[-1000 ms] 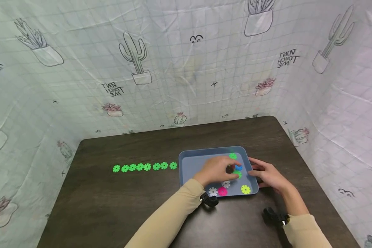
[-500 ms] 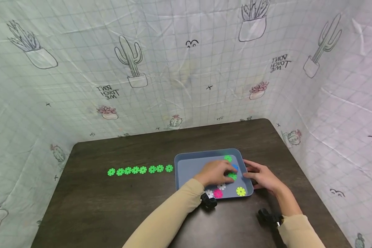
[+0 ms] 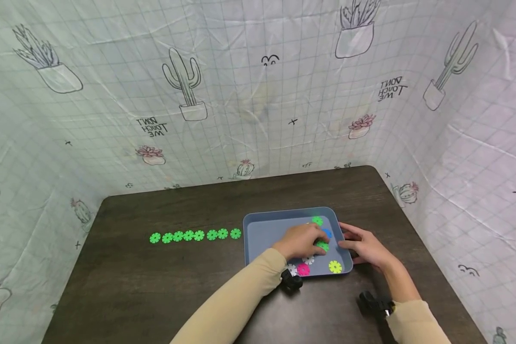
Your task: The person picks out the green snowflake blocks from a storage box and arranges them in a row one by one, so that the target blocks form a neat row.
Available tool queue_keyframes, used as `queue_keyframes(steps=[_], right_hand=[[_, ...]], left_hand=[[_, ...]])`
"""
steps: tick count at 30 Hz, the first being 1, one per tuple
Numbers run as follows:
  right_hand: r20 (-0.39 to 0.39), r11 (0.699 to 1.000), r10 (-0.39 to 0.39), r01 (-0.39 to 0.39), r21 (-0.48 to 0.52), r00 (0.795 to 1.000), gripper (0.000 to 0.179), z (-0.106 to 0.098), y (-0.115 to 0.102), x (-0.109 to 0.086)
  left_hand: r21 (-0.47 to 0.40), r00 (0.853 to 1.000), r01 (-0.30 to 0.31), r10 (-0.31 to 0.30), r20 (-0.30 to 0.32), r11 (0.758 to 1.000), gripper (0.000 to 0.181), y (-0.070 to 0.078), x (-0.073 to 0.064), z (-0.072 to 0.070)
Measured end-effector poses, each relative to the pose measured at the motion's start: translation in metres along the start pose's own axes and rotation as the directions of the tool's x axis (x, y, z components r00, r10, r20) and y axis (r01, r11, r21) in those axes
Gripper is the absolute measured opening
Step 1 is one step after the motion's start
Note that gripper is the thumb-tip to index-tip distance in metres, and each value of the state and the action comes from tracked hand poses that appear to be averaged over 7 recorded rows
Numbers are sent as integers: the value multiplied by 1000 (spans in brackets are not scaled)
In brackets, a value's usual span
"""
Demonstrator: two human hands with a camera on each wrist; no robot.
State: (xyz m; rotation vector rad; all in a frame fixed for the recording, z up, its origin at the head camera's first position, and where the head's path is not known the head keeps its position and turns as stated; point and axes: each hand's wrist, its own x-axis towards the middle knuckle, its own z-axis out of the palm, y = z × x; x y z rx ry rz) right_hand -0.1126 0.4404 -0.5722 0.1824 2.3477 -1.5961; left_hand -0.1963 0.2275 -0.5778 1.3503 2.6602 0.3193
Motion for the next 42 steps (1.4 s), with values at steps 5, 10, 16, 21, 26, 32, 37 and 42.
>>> queue_keyframes(steps=[5,10,16,21,26,32,37,42], right_hand=[[-6,1000,3,-3,-31,1000,78,-2,0,1],[-8,998,1,-2,-65,1000,78,-3,0,3],[-9,998,8,-9,-67,1000,78,-1,0,4],[-13,997,17,-18,-69,1000,78,-1,3,6],[-18,997,18,-20,-72,1000,79,0,4,7],[-31,995,25,-27,-92,999,81,1,1,4],[-37,996,26,-29,-87,999,81,1,1,5],[-33,996,12,-15,-91,999,82,1,1,5]], left_hand=[[24,1000,22,-22,-3,999,33,1,1,1],[62,1000,18,-17,-17,998,32,2,0,-1],[24,999,-3,4,-45,1000,29,1,-4,-5],[-60,998,0,-4,-68,998,29,-1,-11,-9],[-156,995,1,-17,-103,988,31,-6,-20,-11],[-220,983,33,-72,-171,975,31,-13,-38,-15],[-270,949,110,-182,-257,956,30,-23,-55,-22],[-368,890,147,-285,-356,918,32,-40,-73,-33]])
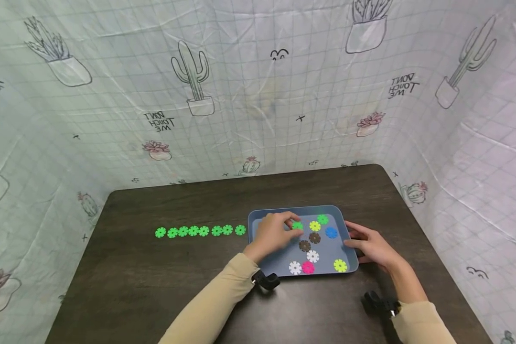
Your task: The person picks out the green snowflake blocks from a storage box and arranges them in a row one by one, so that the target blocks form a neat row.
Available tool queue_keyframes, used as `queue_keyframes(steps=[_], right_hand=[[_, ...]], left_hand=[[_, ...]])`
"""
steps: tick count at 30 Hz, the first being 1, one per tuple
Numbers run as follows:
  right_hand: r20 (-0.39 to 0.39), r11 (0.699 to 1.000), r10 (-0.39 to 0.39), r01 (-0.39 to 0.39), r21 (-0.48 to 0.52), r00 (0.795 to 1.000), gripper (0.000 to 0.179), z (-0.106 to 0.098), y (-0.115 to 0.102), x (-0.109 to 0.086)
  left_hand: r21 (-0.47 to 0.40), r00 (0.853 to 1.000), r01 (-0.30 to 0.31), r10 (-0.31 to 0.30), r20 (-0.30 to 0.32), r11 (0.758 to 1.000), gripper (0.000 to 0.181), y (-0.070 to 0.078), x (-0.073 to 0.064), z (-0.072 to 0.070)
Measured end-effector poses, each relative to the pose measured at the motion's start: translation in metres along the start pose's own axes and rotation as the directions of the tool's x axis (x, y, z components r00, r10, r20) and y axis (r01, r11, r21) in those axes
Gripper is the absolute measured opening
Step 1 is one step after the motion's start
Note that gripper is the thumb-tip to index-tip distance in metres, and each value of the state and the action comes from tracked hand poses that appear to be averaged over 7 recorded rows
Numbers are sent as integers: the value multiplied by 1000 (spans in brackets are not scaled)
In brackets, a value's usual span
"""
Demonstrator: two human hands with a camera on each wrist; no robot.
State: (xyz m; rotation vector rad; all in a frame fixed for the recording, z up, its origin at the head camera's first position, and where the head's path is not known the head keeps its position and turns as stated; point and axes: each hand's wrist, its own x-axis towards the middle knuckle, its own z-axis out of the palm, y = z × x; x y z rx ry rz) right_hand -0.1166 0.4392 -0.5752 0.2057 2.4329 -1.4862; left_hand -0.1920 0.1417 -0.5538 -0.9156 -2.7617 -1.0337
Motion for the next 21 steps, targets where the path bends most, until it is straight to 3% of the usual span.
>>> queue_keyframes(steps=[3,10,21], right_hand=[[1,1000,-1,1,-14,1000,82,0,-1,0],[2,1000,13,-13,-28,1000,83,2,0,-2],[26,1000,3,-4,6,1000,81,0,-4,-5]], left_hand=[[-26,997,24,-26,-77,999,32,-11,-4,-14],[-85,977,92,-107,-185,992,32,-40,-23,-43],[-119,927,175,-204,-313,977,30,-87,-50,-89]])
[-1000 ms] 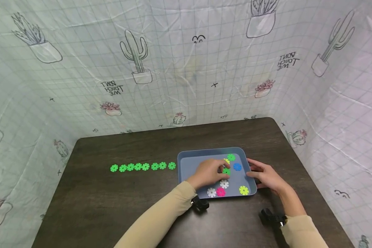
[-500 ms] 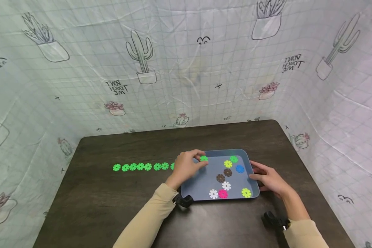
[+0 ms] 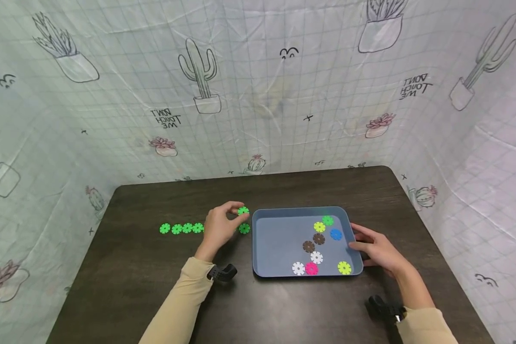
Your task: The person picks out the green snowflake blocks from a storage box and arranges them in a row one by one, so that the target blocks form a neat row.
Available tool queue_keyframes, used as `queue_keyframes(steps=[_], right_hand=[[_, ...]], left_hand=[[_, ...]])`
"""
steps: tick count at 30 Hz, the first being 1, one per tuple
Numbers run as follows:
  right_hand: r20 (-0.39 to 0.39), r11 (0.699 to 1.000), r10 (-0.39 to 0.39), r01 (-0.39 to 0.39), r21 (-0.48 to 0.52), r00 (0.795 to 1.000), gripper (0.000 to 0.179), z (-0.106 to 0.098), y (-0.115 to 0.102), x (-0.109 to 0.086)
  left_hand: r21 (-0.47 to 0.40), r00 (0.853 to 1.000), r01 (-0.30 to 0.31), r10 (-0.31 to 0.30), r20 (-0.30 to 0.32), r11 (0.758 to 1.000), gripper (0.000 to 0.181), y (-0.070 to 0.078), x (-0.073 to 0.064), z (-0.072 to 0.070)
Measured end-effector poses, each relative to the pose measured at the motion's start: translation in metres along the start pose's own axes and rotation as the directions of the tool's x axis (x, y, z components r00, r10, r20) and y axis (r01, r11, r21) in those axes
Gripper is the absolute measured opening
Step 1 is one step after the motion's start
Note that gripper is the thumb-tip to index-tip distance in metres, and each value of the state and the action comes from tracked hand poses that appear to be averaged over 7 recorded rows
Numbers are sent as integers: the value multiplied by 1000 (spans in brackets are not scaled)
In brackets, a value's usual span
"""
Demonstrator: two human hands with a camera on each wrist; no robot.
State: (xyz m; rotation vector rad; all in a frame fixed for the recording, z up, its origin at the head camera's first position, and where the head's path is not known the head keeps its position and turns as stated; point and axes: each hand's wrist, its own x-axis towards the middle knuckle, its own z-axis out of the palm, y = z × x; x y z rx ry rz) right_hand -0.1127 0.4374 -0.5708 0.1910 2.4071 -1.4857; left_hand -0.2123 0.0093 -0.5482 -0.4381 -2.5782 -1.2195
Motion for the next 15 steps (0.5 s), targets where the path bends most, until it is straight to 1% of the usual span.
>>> queue_keyframes(steps=[4,8,13,15], right_hand=[[0,1000,-4,4,1,1000,81,-1,-1,-1],[4,1000,-8,8,9,1000,81,0,-1,-1],[6,1000,-10,10,18,1000,81,1,-1,-1],[3,1000,-12,12,20,1000,81,1,-2,-1]], left_hand=[[-25,998,54,-55,-43,998,31,-17,-4,-21],[-41,990,96,-100,-96,995,32,-36,-11,-43],[-41,975,147,-151,-161,988,33,-61,-16,-70],[-27,968,165,-167,-186,986,33,-69,-17,-80]])
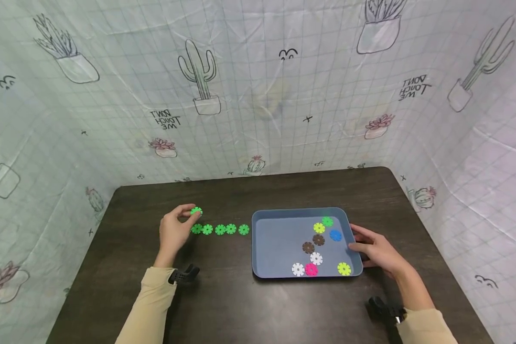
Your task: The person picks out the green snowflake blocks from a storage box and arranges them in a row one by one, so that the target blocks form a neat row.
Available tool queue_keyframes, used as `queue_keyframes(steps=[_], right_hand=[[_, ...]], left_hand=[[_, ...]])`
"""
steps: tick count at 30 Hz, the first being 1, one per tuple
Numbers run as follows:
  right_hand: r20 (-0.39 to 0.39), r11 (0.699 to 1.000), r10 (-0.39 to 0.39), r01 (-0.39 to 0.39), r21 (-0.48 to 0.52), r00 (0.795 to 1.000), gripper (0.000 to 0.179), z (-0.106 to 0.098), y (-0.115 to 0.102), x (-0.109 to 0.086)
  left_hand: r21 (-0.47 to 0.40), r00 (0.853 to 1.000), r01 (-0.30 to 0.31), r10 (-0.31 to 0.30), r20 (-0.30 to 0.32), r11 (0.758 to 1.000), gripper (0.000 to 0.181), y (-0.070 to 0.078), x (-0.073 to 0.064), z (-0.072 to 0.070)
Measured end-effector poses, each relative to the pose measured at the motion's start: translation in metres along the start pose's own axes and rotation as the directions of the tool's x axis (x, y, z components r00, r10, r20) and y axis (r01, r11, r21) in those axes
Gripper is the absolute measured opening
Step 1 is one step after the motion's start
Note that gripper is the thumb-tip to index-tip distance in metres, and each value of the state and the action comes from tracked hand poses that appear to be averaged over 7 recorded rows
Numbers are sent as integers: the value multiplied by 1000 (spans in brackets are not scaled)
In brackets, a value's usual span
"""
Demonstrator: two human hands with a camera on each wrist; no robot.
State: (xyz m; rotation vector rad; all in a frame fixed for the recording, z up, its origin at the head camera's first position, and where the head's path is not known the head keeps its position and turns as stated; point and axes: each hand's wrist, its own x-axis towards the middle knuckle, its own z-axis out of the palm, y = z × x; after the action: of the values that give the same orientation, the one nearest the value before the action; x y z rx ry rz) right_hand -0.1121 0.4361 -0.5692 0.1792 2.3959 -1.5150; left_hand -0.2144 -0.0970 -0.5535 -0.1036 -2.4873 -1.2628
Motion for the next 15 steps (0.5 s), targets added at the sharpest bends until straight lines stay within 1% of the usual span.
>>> queue_keyframes(steps=[4,8,12,15], right_hand=[[-1,1000,-4,4,-5,1000,81,2,1,2],[1,1000,-7,7,-10,1000,81,3,2,4],[-8,1000,-13,13,-14,1000,81,2,2,3],[-8,1000,-11,11,-19,1000,81,1,2,4]], left_hand=[[48,998,38,-36,-42,998,36,-21,0,-22],[70,991,105,-99,-86,992,36,-43,-1,-43],[89,976,184,-171,-139,979,36,-63,-2,-60],[100,958,247,-228,-172,964,35,-77,-4,-68]])
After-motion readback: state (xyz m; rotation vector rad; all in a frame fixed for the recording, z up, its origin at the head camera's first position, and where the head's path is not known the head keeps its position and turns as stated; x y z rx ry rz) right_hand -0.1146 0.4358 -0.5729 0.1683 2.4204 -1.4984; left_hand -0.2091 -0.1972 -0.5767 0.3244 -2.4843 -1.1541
